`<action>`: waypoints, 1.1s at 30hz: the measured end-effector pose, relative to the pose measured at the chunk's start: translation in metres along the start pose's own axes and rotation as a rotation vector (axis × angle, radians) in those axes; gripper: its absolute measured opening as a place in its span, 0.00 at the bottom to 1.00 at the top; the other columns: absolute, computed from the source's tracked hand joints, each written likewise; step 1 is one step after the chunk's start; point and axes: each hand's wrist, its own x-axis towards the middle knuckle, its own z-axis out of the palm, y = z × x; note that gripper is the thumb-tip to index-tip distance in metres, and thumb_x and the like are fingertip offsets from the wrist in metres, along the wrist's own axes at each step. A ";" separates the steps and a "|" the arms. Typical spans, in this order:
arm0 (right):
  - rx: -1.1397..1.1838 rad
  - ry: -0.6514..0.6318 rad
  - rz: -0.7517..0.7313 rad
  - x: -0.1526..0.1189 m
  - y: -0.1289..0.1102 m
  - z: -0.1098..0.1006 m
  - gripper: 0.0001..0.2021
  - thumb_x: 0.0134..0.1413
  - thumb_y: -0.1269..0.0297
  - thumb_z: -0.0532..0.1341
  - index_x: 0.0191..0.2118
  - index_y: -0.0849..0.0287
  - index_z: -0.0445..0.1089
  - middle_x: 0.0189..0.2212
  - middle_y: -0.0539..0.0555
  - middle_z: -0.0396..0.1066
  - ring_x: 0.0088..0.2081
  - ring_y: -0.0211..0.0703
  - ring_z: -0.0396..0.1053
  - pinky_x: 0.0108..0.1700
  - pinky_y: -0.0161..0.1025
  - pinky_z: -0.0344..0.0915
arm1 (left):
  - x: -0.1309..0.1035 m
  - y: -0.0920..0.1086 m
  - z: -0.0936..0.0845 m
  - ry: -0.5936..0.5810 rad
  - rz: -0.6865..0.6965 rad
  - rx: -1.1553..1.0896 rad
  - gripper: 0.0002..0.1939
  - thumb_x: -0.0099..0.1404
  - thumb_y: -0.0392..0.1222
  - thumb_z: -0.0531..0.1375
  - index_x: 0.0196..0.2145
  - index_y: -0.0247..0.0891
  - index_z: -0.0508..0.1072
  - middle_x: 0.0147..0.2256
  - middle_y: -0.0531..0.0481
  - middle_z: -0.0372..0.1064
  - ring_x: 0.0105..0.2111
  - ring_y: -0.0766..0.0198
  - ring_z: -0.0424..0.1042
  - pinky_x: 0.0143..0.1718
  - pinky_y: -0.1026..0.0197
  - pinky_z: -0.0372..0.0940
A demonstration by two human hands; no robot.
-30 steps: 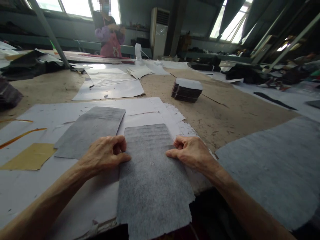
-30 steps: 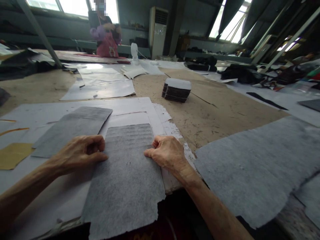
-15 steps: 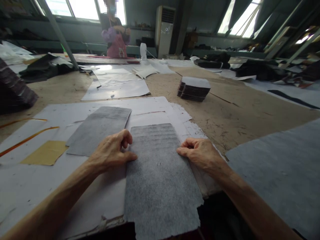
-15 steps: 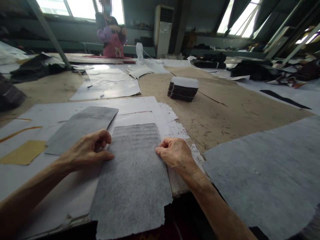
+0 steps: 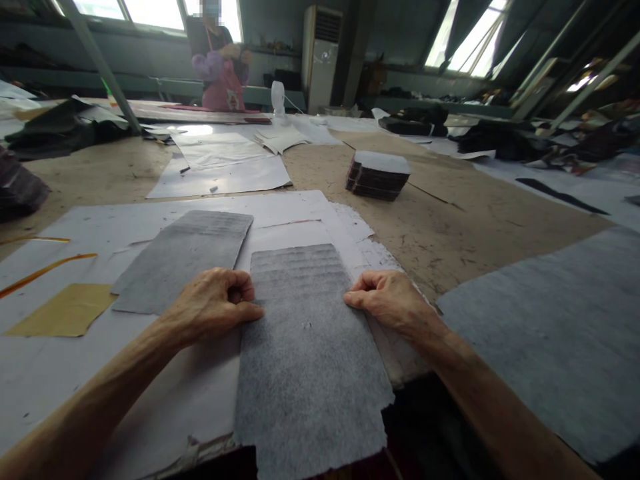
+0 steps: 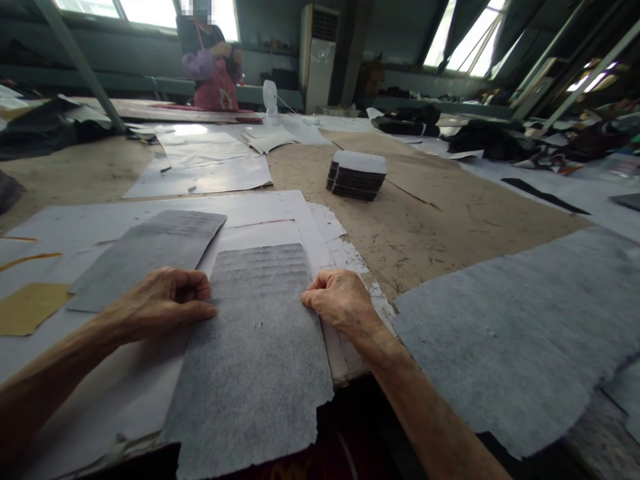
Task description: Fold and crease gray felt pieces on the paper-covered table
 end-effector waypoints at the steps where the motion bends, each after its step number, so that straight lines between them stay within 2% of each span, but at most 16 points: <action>1: -0.002 0.002 0.002 0.000 0.000 0.000 0.04 0.37 0.68 0.60 0.17 0.59 0.66 0.15 0.45 0.60 0.21 0.34 0.58 0.25 0.32 0.52 | 0.000 -0.001 0.000 -0.004 0.003 0.005 0.12 0.49 0.49 0.59 0.19 0.38 0.65 0.16 0.58 0.56 0.18 0.69 0.55 0.20 0.65 0.50; 5: -0.001 -0.003 0.017 0.002 0.002 0.000 0.04 0.36 0.68 0.60 0.18 0.59 0.66 0.14 0.45 0.60 0.21 0.34 0.58 0.24 0.33 0.52 | 0.001 -0.003 -0.001 -0.002 0.016 0.027 0.13 0.52 0.49 0.56 0.19 0.38 0.66 0.16 0.57 0.55 0.19 0.69 0.55 0.20 0.65 0.50; 12: 0.051 -0.035 -0.028 0.004 0.005 0.000 0.03 0.35 0.68 0.60 0.18 0.60 0.66 0.14 0.44 0.59 0.20 0.33 0.56 0.24 0.32 0.51 | 0.001 -0.001 -0.002 -0.021 0.001 0.054 0.11 0.52 0.48 0.56 0.19 0.39 0.66 0.16 0.58 0.54 0.19 0.68 0.55 0.22 0.64 0.51; 16: 0.047 -0.039 -0.007 0.005 0.003 0.000 0.03 0.35 0.68 0.60 0.18 0.61 0.67 0.15 0.45 0.60 0.20 0.33 0.56 0.24 0.32 0.51 | 0.000 0.001 -0.002 -0.006 -0.006 0.057 0.11 0.51 0.47 0.56 0.19 0.39 0.67 0.16 0.58 0.54 0.19 0.68 0.55 0.23 0.64 0.51; 28: -0.171 0.039 -0.033 0.001 0.001 0.004 0.04 0.39 0.66 0.60 0.19 0.58 0.67 0.17 0.47 0.64 0.23 0.36 0.62 0.24 0.32 0.54 | -0.002 0.009 0.001 0.041 0.019 0.189 0.09 0.52 0.45 0.54 0.19 0.39 0.66 0.16 0.56 0.58 0.21 0.67 0.59 0.24 0.63 0.51; 30: -0.267 0.092 -0.061 -0.003 0.001 0.004 0.04 0.40 0.65 0.60 0.22 0.58 0.67 0.20 0.48 0.67 0.25 0.38 0.64 0.26 0.33 0.56 | -0.003 0.007 0.002 0.087 0.028 0.255 0.09 0.52 0.47 0.55 0.22 0.40 0.66 0.19 0.55 0.62 0.23 0.64 0.62 0.25 0.62 0.53; 33: -0.453 0.246 -0.175 -0.009 0.000 0.002 0.07 0.40 0.63 0.61 0.30 0.58 0.69 0.29 0.52 0.72 0.33 0.44 0.68 0.33 0.38 0.61 | -0.007 0.003 0.005 0.294 0.155 0.374 0.10 0.53 0.48 0.56 0.31 0.40 0.68 0.30 0.50 0.68 0.31 0.59 0.66 0.31 0.58 0.59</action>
